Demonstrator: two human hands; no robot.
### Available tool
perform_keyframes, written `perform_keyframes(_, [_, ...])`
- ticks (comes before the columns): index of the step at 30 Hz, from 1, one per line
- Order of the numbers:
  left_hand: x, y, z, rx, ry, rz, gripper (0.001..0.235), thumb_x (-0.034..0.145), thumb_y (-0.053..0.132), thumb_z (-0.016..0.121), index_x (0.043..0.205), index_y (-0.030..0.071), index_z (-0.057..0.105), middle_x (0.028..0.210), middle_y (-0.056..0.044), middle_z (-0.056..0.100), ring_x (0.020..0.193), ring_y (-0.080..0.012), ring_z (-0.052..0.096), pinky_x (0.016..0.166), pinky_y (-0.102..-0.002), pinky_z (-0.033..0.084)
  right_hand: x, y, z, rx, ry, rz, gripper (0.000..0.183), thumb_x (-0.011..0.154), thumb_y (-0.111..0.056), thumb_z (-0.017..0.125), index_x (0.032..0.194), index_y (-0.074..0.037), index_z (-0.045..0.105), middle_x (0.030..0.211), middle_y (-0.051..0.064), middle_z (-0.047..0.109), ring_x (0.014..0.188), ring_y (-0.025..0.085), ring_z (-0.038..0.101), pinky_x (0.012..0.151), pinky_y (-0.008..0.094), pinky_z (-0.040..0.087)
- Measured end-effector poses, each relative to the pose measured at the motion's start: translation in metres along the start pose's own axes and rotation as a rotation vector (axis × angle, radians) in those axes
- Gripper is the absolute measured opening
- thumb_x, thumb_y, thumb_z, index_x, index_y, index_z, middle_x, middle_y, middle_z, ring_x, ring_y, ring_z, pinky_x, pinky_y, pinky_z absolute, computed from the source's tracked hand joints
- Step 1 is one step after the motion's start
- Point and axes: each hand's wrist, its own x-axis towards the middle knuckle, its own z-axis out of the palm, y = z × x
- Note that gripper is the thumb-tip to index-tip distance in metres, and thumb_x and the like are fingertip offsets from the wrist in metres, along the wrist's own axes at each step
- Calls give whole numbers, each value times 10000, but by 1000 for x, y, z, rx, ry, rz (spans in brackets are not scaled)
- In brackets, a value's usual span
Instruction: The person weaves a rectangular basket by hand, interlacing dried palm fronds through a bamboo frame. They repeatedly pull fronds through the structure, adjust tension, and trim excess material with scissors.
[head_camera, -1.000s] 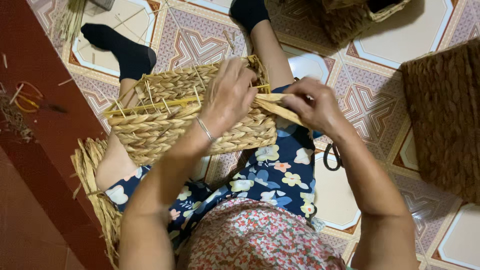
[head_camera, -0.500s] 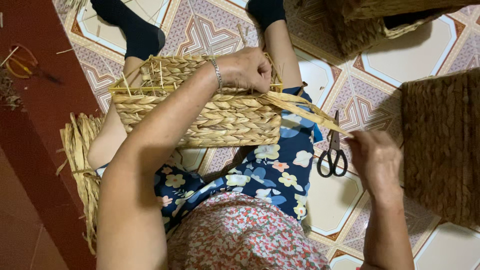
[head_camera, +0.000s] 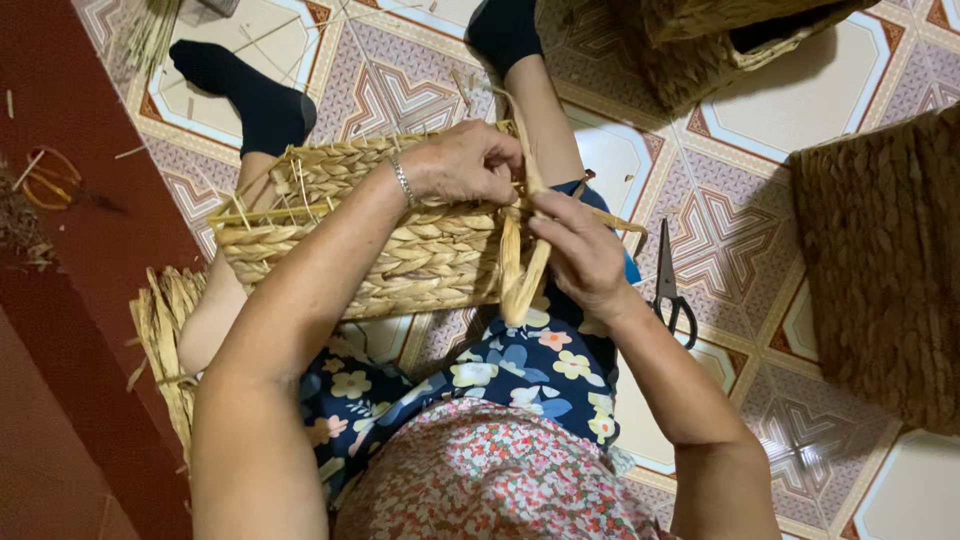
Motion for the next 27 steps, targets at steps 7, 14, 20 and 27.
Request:
perform_keyframes(7, [-13, 10, 1, -37, 112, 71, 386, 832, 341, 738, 1076, 101, 560, 704, -28, 648, 638, -155, 621, 599, -340, 510, 12, -8, 0, -93, -111, -6, 429, 862, -63, 787, 1238, -15, 587, 1285, 168, 659, 1142, 387, 638, 1005, 455, 514])
perform_keyframes(14, [-26, 8, 16, 107, 312, 545, 178, 858, 128, 719, 867, 78, 548, 752, -63, 646, 653, -188, 645, 581, -348, 544, 0, 5, -2, 187, -97, 169, 390, 924, 62, 521, 1293, -62, 517, 1330, 115, 665, 1169, 290, 661, 1056, 383, 538])
perform_keyframes(20, [-20, 8, 37, 370, 455, 365, 213, 832, 95, 779, 889, 109, 574, 650, -61, 608, 605, -223, 628, 602, -400, 529, -3, 44, 4, 642, -100, 853, 185, 1041, -71, 594, 1178, 17, 682, 1077, 44, 729, 987, 81, 675, 878, 246, 568])
perform_keyframes(27, [10, -1, 47, 545, 342, 188, 343, 818, 84, 697, 1076, 107, 471, 644, -76, 587, 575, -252, 615, 557, -404, 559, 18, 75, 4, 569, -375, 689, 172, 1007, -104, 674, 1115, 3, 755, 924, 20, 641, 854, 93, 576, 741, 237, 493])
